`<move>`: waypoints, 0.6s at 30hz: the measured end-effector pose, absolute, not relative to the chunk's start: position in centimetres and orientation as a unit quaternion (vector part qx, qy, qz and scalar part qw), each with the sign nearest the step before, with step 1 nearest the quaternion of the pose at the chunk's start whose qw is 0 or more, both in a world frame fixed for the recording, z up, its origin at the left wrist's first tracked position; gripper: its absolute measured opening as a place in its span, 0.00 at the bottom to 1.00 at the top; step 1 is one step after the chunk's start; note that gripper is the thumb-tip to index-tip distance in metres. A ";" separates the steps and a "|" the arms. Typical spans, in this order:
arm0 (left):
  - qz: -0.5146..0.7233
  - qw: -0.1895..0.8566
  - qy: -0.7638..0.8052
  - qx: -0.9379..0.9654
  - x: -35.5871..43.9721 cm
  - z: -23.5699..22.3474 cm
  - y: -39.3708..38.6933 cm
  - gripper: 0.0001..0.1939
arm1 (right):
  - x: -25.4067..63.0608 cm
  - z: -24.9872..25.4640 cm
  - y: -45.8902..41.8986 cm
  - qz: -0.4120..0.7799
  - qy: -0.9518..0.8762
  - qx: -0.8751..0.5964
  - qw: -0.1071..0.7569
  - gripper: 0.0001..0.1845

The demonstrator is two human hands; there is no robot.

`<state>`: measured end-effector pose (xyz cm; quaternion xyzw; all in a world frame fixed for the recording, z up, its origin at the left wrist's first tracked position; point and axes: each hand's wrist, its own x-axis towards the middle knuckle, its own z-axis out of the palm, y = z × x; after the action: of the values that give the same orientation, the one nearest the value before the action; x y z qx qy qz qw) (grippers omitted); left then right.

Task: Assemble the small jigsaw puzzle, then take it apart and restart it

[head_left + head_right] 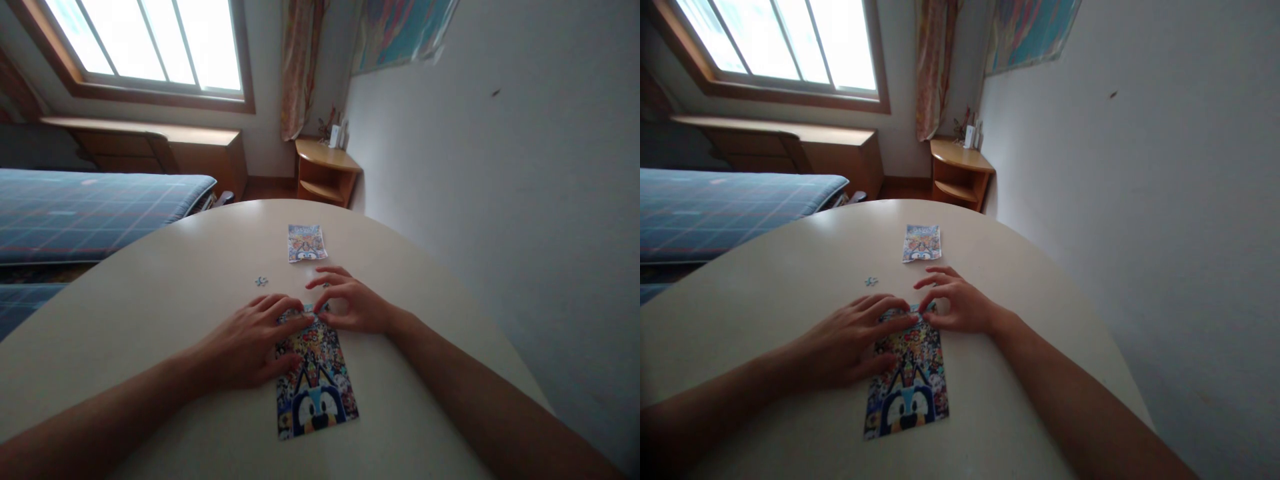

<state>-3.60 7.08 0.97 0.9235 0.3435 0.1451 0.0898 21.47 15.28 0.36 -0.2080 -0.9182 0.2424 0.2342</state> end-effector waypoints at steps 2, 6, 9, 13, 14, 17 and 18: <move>0.143 0.085 0.342 0.925 -3.6 1.0 7.1 0.26 | 21.4 0.3 15.3 0.244 -0.918 -0.207 0.233 0.07; 0.135 0.079 0.341 0.927 -3.6 1.0 7.1 0.26 | 21.4 0.4 15.3 0.242 -0.919 -0.209 0.229 0.07; 0.128 0.077 0.342 0.928 -3.6 0.9 7.1 0.26 | 21.3 0.5 15.2 0.239 -0.922 -0.210 0.221 0.07; 0.146 0.083 0.341 0.925 -3.6 0.9 7.1 0.25 | 21.3 0.5 15.2 0.236 -0.923 -0.210 0.219 0.08; 0.150 0.082 0.339 0.925 -3.6 0.9 7.1 0.26 | 21.3 0.5 15.2 0.235 -0.923 -0.211 0.219 0.08; 0.152 0.075 0.333 0.927 -3.6 0.9 7.1 0.26 | 21.2 0.6 15.2 0.231 -0.925 -0.211 0.215 0.09; 0.151 0.073 0.332 0.928 -3.6 0.9 7.1 0.26 | 21.2 0.7 15.2 0.230 -0.926 -0.210 0.213 0.09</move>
<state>-3.62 7.15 0.86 0.9284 0.3318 0.1507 0.0728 21.22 15.17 0.66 -0.2101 -0.9261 0.2297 0.2131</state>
